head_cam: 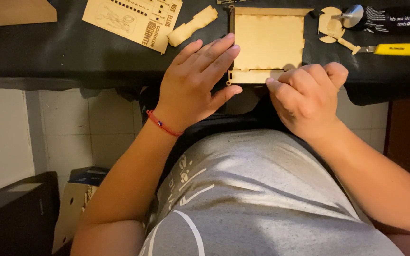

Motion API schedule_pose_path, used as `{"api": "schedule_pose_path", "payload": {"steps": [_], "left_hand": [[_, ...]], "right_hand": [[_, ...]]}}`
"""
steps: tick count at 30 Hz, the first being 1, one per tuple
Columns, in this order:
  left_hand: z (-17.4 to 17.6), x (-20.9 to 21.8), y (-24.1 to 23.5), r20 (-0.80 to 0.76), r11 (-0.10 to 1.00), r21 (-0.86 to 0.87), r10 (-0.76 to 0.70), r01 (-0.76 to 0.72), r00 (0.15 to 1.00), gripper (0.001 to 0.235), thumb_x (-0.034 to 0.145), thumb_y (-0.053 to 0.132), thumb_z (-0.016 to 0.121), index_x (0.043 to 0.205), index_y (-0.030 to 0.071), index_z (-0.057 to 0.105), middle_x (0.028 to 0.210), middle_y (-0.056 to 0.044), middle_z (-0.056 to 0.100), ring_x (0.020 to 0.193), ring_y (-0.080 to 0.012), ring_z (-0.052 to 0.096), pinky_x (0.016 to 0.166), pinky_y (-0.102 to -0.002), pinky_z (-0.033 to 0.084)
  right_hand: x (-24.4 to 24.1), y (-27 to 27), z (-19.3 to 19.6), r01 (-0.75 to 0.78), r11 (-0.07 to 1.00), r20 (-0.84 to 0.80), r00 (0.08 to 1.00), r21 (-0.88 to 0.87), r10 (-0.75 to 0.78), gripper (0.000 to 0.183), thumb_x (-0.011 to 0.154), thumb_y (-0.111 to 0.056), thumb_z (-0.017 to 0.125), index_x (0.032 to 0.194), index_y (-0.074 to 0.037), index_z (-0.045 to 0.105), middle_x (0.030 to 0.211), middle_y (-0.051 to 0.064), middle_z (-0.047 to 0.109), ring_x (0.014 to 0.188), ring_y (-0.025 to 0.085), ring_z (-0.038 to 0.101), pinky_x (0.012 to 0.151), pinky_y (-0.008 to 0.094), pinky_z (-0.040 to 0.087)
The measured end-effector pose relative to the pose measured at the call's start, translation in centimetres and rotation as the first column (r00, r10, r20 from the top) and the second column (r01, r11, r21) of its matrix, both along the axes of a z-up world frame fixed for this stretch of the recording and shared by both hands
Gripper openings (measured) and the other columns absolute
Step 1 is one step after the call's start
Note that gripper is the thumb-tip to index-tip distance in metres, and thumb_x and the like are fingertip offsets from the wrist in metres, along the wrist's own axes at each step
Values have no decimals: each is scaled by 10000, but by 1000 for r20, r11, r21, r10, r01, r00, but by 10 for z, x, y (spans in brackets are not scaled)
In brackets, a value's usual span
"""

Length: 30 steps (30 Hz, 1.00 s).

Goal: The person assembles a wooden model by fitting pre-cut pieces together. They use a small stick to apply glue to the joints of the wooden parts and press them together to form a box-like structure.

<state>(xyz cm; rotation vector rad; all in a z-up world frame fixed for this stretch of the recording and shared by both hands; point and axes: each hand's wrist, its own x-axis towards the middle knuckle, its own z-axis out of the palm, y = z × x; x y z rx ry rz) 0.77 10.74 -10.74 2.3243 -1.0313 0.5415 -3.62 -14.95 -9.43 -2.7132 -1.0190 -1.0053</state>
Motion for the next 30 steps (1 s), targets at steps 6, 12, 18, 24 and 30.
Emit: {"api": "schedule_pose_path", "payload": {"steps": [6,12,18,24,30], "left_hand": [[-1,0,0,10,1000,-28,-3,3,1000,502,1051,466,608,1352,65,590,1422,-96,575,1224,-237,673,1088,-417,454],[-2,0,-2,5,999,-45,19,-18,1000,481,1031,450,676,1316,68,614,1400,-87,594,1190,-241,690,1084,-407,444],[-3,1,-5,86,998,-43,41,-37,995,500,1055,491,514,1280,63,641,1353,-87,631,1171,-215,702,1058,-388,448],[-5,2,-6,39,997,-57,57,-55,998,277,1057,284,648,1261,96,658,1350,-42,636,1163,-195,695,1045,-388,456],[-9,0,-12,-11,984,-117,135,-136,991,225,1017,254,716,1211,142,700,1309,19,657,1098,-171,707,1033,-385,474]], "right_hand": [[-2,4,12,18,1000,-22,1000,-16,-18,116,1026,-66,780,976,-162,740,948,-34,707,770,187,552,820,360,231],[-2,6,18,41,999,-60,997,-14,-41,79,1059,-92,755,1006,-148,741,964,-35,716,787,189,559,843,364,236],[1,11,23,47,999,-55,997,17,-46,131,1048,-38,777,975,-140,736,978,-15,746,779,194,557,846,368,243],[5,10,25,66,997,-81,995,28,-64,148,1054,-21,733,952,-123,698,932,-11,721,756,223,530,840,382,241],[9,7,25,79,996,-164,984,40,-72,104,1094,-118,792,1013,-157,741,1028,6,751,854,249,595,876,412,259]]}}
